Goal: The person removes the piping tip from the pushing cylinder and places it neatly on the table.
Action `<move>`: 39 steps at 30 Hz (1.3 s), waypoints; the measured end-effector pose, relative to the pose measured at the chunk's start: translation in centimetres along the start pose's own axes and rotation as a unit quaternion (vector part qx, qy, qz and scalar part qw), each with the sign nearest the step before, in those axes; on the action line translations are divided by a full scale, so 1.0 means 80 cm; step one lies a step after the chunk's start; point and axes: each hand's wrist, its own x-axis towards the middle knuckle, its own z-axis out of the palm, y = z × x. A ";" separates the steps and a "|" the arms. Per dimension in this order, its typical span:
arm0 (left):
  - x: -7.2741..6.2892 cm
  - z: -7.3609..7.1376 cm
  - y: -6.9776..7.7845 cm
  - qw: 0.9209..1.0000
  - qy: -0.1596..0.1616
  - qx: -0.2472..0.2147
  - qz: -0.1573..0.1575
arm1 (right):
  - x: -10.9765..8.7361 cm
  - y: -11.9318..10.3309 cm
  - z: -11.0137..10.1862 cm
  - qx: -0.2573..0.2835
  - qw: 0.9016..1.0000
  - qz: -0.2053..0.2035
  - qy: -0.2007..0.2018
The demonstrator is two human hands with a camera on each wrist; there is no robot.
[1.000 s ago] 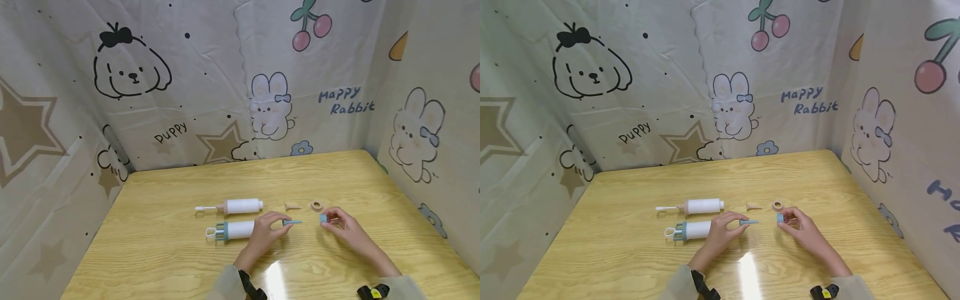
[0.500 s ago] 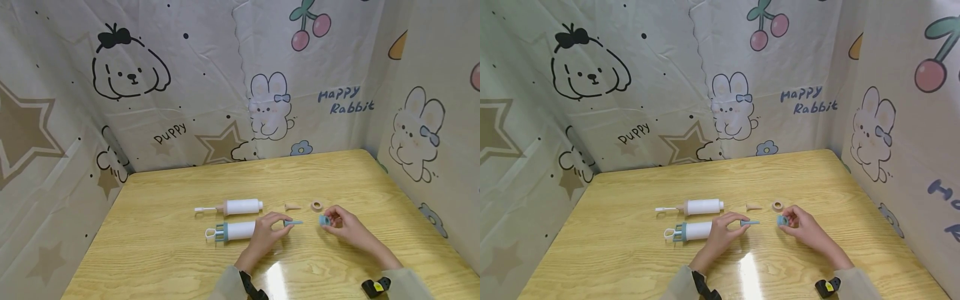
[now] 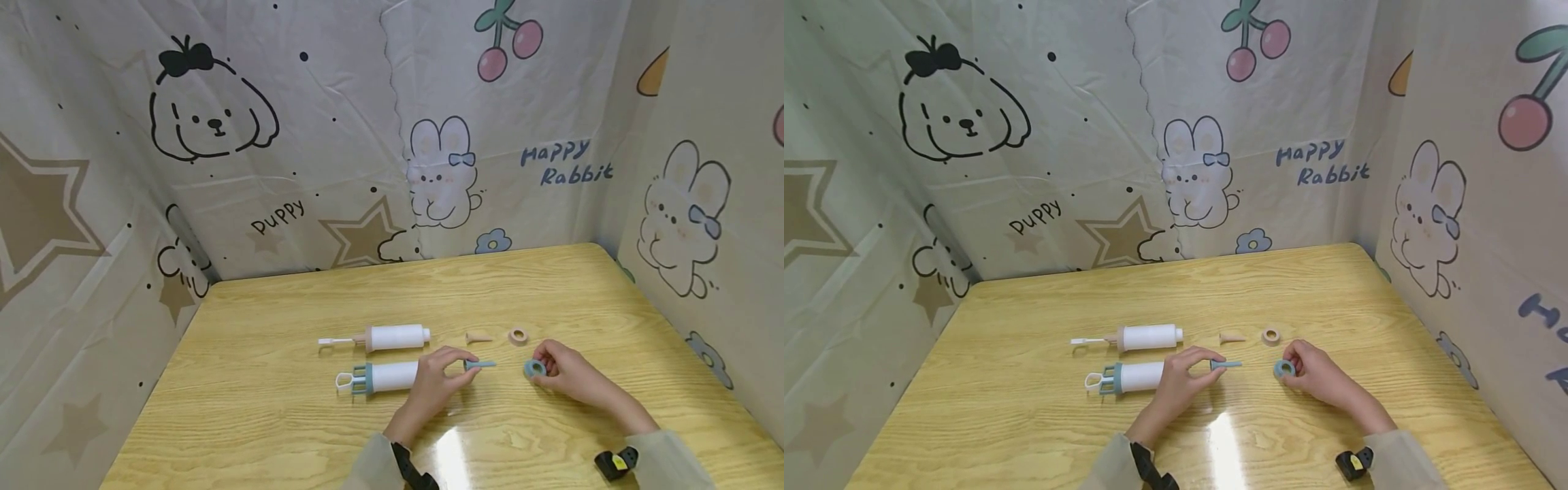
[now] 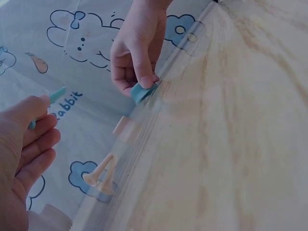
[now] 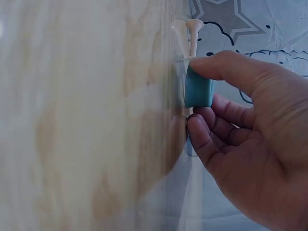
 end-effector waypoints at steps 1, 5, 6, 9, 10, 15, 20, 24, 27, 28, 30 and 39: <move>0.000 0.000 0.000 1.000 -0.001 0.001 0.001 | 0.000 0.001 0.000 -0.004 1.000 0.000 -0.001; 0.001 0.001 0.001 1.000 -0.004 0.004 0.004 | 0.001 0.003 0.001 -0.022 1.000 0.002 0.002; 0.001 0.001 0.002 1.000 -0.006 0.006 0.003 | 0.001 0.003 0.002 -0.024 1.000 0.000 0.002; 0.002 0.003 0.004 1.000 -0.019 0.013 -0.002 | 0.000 0.003 0.002 -0.026 1.000 -0.003 0.005; 0.002 0.004 0.005 1.000 -0.025 0.016 -0.007 | -0.001 0.004 0.002 -0.026 1.000 -0.004 0.005; 0.005 0.010 0.011 0.995 -0.062 0.065 -0.036 | -0.003 0.004 0.002 -0.030 0.999 -0.010 0.006; 0.013 0.018 0.019 0.983 -0.103 0.141 -0.063 | -0.003 0.003 0.001 -0.031 0.999 -0.010 0.004; 0.019 0.026 0.020 0.973 -0.130 0.176 -0.078 | -0.002 0.004 0.001 -0.024 1.000 -0.006 0.000; 0.022 0.028 0.021 0.969 -0.143 0.181 -0.091 | -0.001 0.005 0.001 -0.018 1.000 -0.005 -0.005; 0.022 0.029 0.021 0.967 -0.147 0.183 -0.095 | -0.001 0.005 0.001 -0.018 1.000 -0.006 -0.006; 0.023 0.030 0.022 0.965 -0.152 0.186 -0.101 | -0.001 0.005 0.001 -0.018 1.000 -0.006 -0.007; 0.023 0.036 0.020 0.959 -0.165 0.202 -0.115 | -0.002 0.007 -0.001 -0.014 1.000 -0.005 -0.006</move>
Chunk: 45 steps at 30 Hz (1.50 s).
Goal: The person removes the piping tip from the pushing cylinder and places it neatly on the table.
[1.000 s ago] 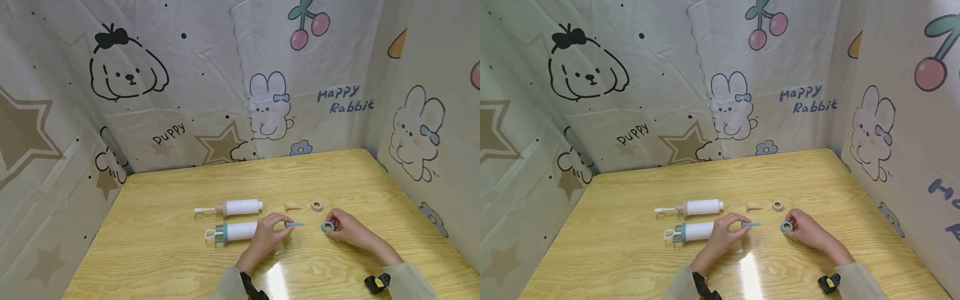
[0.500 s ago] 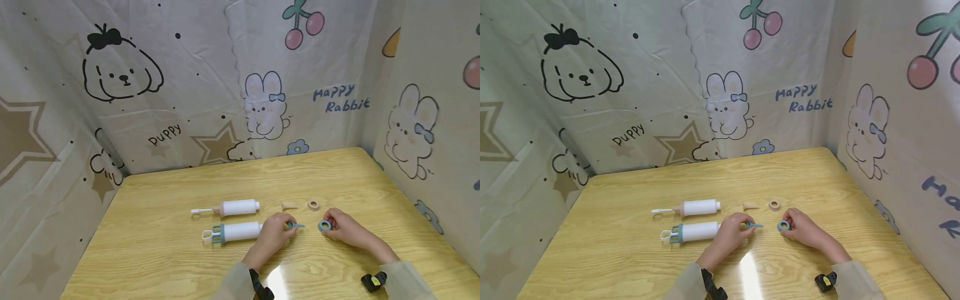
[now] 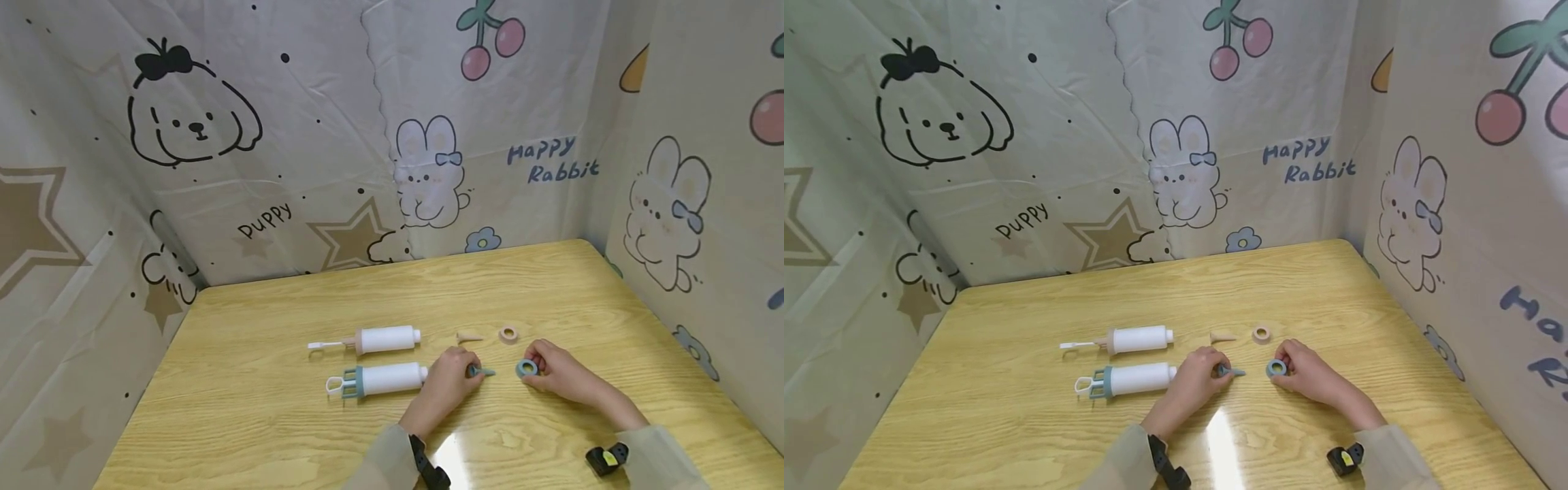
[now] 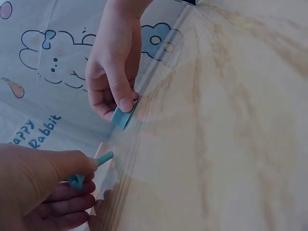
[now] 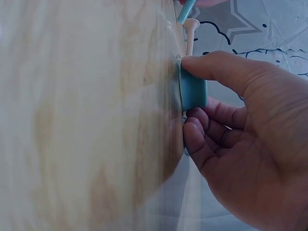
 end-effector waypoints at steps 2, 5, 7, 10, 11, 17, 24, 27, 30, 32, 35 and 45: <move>0.000 0.001 0.000 1.000 -0.004 0.005 -0.002 | 0.000 0.000 0.000 0.000 1.000 0.001 -0.001; -0.001 0.005 0.000 1.000 0.000 0.018 0.003 | 0.000 0.000 0.001 0.000 1.000 0.001 -0.002; -0.002 0.006 0.000 1.000 0.005 0.028 0.007 | 0.000 0.001 0.001 -0.001 1.000 0.001 -0.003; -0.003 0.009 0.000 0.999 0.016 0.039 0.013 | 0.000 0.001 0.001 -0.004 1.000 0.002 -0.001; -0.003 0.009 0.000 0.999 0.019 0.040 0.014 | 0.000 0.001 0.001 -0.006 1.000 0.002 0.000; -0.001 0.013 0.000 0.999 0.028 0.041 0.015 | 0.000 0.002 0.000 -0.014 1.000 -0.001 0.005; 0.000 0.012 -0.001 0.999 0.025 0.041 0.018 | 0.001 0.002 -0.001 -0.014 1.000 -0.003 0.004; -0.001 0.013 -0.002 0.999 0.029 0.040 0.020 | 0.000 0.001 0.000 -0.013 1.000 -0.002 0.003; -0.002 0.014 -0.002 0.999 0.031 0.036 0.019 | -0.001 0.000 0.000 -0.009 1.000 0.000 0.005; -0.003 0.014 -0.003 0.999 0.029 0.034 0.015 | -0.002 -0.002 0.000 -0.007 1.000 0.002 0.006; -0.005 0.012 -0.003 0.999 0.014 0.031 0.009 | -0.002 -0.005 0.000 -0.004 1.000 0.009 0.011; -0.010 0.000 -0.001 0.999 -0.028 0.016 0.001 | -0.004 -0.014 0.003 -0.049 0.990 -0.005 0.130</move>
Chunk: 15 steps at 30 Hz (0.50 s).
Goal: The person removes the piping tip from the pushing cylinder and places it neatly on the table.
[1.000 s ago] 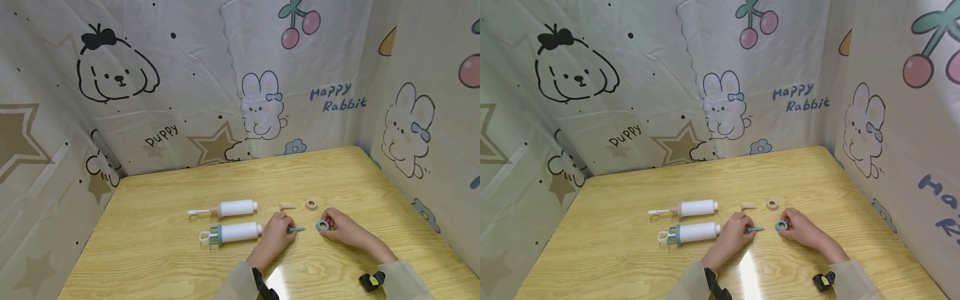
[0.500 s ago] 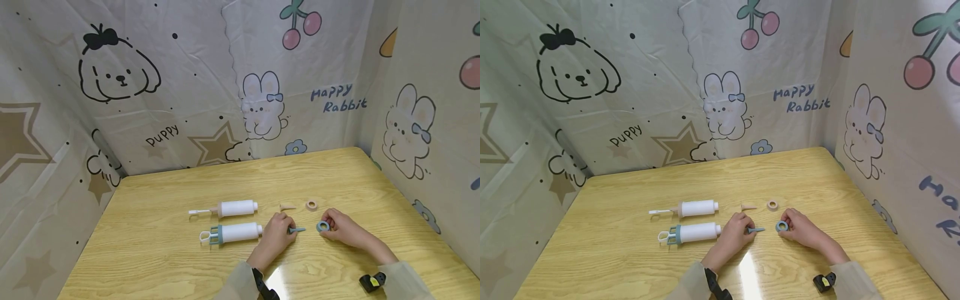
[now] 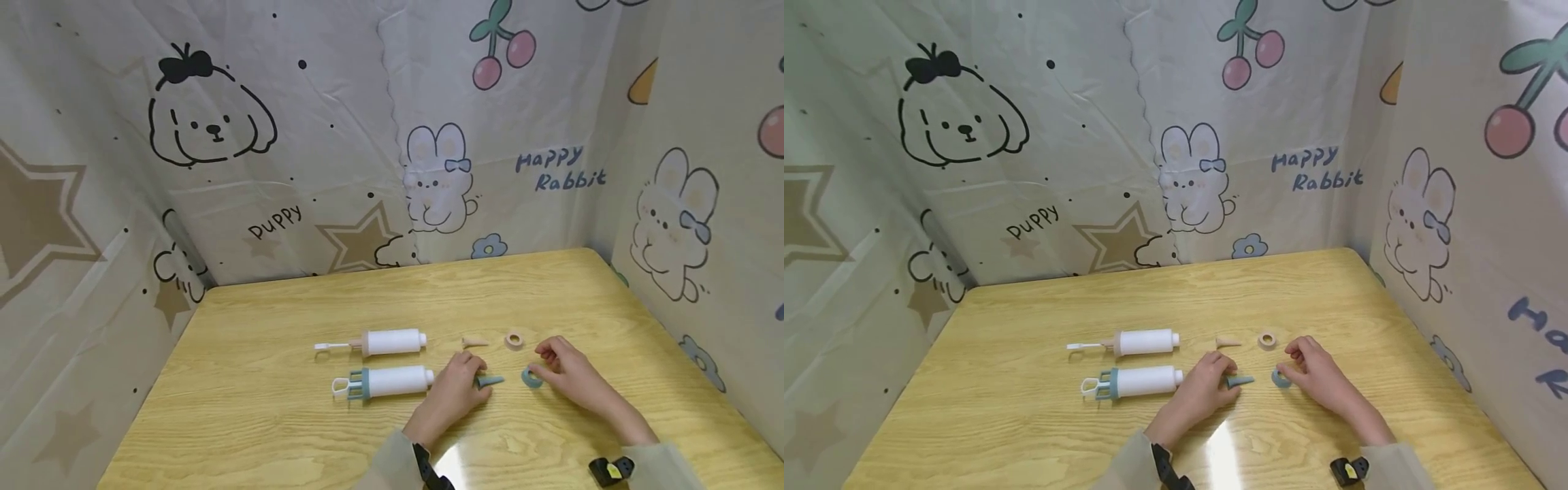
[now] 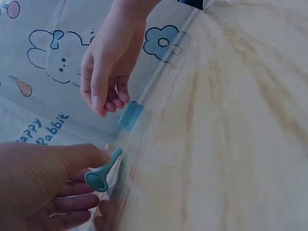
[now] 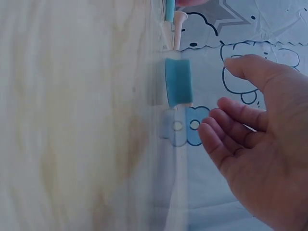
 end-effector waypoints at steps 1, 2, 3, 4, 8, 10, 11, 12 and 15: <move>0.000 0.000 -0.001 1.000 0.007 0.002 0.006 | 0.001 -0.001 0.001 -0.002 1.000 -0.009 0.013; -0.001 -0.001 -0.001 1.000 0.019 0.005 0.015 | 0.003 -0.002 0.003 -0.005 0.999 -0.022 0.025; -0.001 -0.001 -0.002 0.999 0.037 0.011 0.028 | 0.005 -0.004 0.005 -0.008 0.999 -0.033 0.037; -0.001 -0.002 -0.004 0.997 0.063 0.017 0.044 | 0.007 -0.006 0.007 -0.011 0.998 -0.047 0.048; -0.001 -0.008 -0.011 0.976 0.185 0.046 0.110 | 0.008 -0.019 0.016 -0.020 0.991 -0.095 0.088; 0.000 -0.013 -0.016 0.961 0.239 0.056 0.128 | 0.009 -0.025 0.019 -0.022 0.988 -0.110 0.104; 0.000 -0.016 -0.019 0.955 0.258 0.059 0.132 | 0.009 -0.029 0.021 -0.024 0.987 -0.113 0.111; 0.001 -0.019 -0.022 0.951 0.273 0.062 0.131 | 0.011 -0.032 0.022 -0.027 0.986 -0.116 0.117; 0.000 -0.029 -0.032 0.946 0.298 0.060 0.114 | 0.016 -0.040 0.026 -0.031 0.984 -0.119 0.130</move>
